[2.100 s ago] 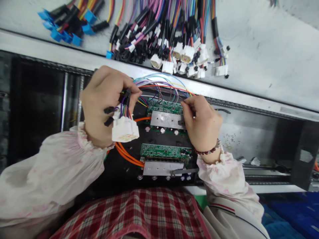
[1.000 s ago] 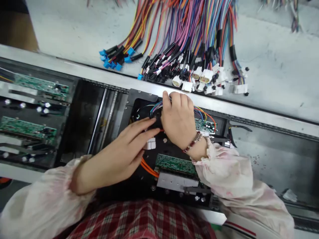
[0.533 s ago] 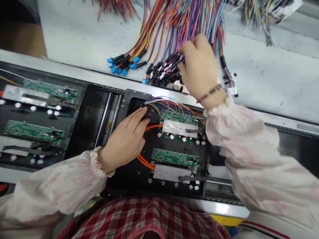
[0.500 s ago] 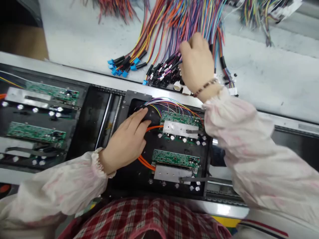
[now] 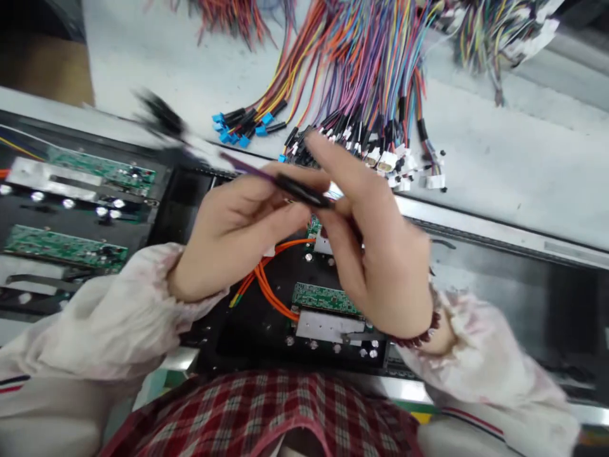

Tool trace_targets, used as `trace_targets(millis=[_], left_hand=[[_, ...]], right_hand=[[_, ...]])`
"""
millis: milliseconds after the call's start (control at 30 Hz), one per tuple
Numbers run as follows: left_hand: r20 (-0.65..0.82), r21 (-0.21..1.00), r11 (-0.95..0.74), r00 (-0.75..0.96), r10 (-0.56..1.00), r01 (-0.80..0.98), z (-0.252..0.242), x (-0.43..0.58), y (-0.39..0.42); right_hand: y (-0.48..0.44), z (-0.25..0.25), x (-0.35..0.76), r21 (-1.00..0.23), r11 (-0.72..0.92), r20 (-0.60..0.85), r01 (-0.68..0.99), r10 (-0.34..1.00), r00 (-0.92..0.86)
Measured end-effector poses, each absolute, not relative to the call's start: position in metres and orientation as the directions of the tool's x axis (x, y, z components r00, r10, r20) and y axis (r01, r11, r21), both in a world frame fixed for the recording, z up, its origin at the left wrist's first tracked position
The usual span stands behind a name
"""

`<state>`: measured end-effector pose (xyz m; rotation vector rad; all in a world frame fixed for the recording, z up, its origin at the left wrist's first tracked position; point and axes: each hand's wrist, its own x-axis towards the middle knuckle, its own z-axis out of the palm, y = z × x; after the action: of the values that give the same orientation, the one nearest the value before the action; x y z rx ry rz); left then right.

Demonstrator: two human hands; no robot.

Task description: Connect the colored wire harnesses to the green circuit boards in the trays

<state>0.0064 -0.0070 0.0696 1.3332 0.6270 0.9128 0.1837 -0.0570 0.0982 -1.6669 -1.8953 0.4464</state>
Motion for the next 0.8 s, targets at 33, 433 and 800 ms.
trace_targets(millis=[33,433,800], left_hand=[[0.07,0.979,0.04,0.509,0.858,-0.201,0.069,0.011,-0.005],[-0.231,0.881,0.402,0.513,0.827,-0.252,0.026,0.029,0.002],[-0.287,0.859,0.453,0.509,0.811,-0.238,0.018,0.03,-0.001]], right_hand=[[-0.072,0.092,0.178,-0.718,0.137,0.182,0.683,0.983,-0.006],[-0.085,0.06,0.203,-0.794,-0.208,-0.237,0.571,0.971,0.024],[-0.079,0.047,0.203,-0.463,0.108,0.193,0.88,0.981,-0.018]])
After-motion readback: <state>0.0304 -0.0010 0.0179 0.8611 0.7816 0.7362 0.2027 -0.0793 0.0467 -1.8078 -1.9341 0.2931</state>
